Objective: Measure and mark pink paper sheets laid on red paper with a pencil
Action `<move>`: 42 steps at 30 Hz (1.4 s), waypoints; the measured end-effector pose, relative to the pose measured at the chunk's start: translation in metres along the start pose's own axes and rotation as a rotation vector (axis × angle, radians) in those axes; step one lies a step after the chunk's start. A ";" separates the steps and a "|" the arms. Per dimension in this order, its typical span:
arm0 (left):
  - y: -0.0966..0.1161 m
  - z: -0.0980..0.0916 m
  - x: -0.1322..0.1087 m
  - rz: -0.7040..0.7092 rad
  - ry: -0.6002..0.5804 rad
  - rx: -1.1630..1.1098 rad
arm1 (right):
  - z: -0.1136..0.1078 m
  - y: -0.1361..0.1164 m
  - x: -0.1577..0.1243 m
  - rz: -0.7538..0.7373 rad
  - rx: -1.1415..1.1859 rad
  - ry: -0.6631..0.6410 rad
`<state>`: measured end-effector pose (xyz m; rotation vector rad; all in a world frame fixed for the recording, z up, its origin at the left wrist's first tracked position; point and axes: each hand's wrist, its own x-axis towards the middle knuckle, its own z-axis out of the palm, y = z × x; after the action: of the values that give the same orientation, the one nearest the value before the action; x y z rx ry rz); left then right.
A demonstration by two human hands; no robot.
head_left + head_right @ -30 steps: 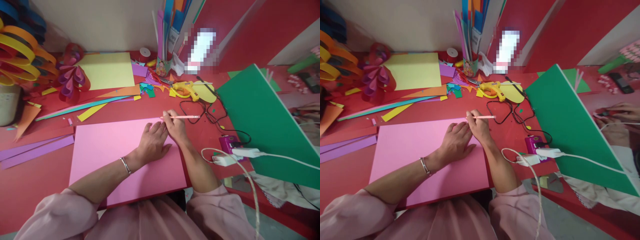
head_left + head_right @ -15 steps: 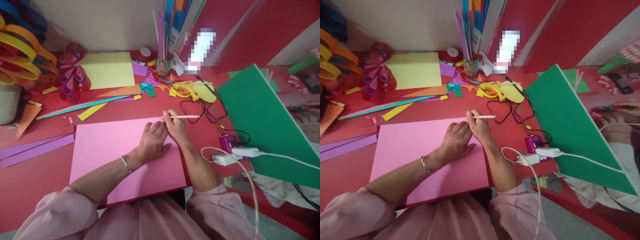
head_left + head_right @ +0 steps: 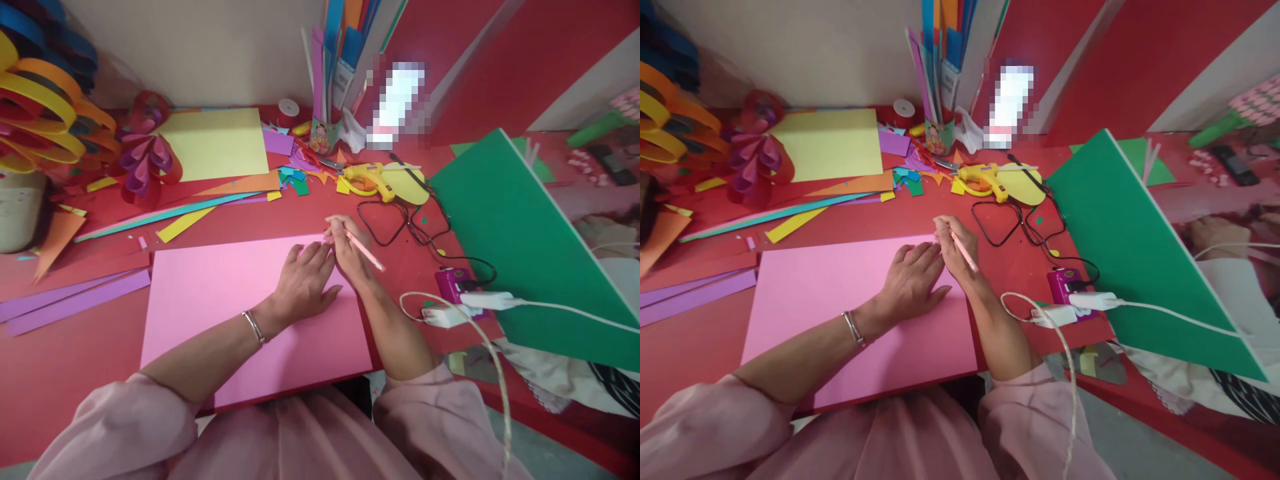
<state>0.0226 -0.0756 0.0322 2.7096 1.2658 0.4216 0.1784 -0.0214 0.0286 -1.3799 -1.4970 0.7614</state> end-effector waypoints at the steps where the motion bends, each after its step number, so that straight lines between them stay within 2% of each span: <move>1: 0.000 0.001 0.000 -0.001 0.001 0.001 | 0.000 0.001 0.000 0.006 0.010 0.007; 10: -0.002 0.007 -0.001 0.057 0.018 0.050 | 0.007 0.020 0.009 0.130 0.228 0.109; 18: -0.004 0.001 -0.003 0.067 0.081 0.097 | 0.012 0.017 0.009 0.148 0.190 0.137; 24: -0.019 -0.009 -0.009 0.081 0.019 0.095 | 0.015 0.029 0.011 0.103 0.174 0.135; 31: -0.029 -0.004 -0.016 0.073 0.138 0.042 | 0.015 0.027 0.011 0.074 0.180 0.127; 42: -0.027 -0.007 -0.018 0.085 0.158 -0.007 | 0.014 0.028 0.011 0.099 0.140 0.124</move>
<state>-0.0101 -0.0723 0.0290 2.7795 1.1840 0.6602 0.1773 -0.0040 0.0000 -1.3775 -1.2629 0.8116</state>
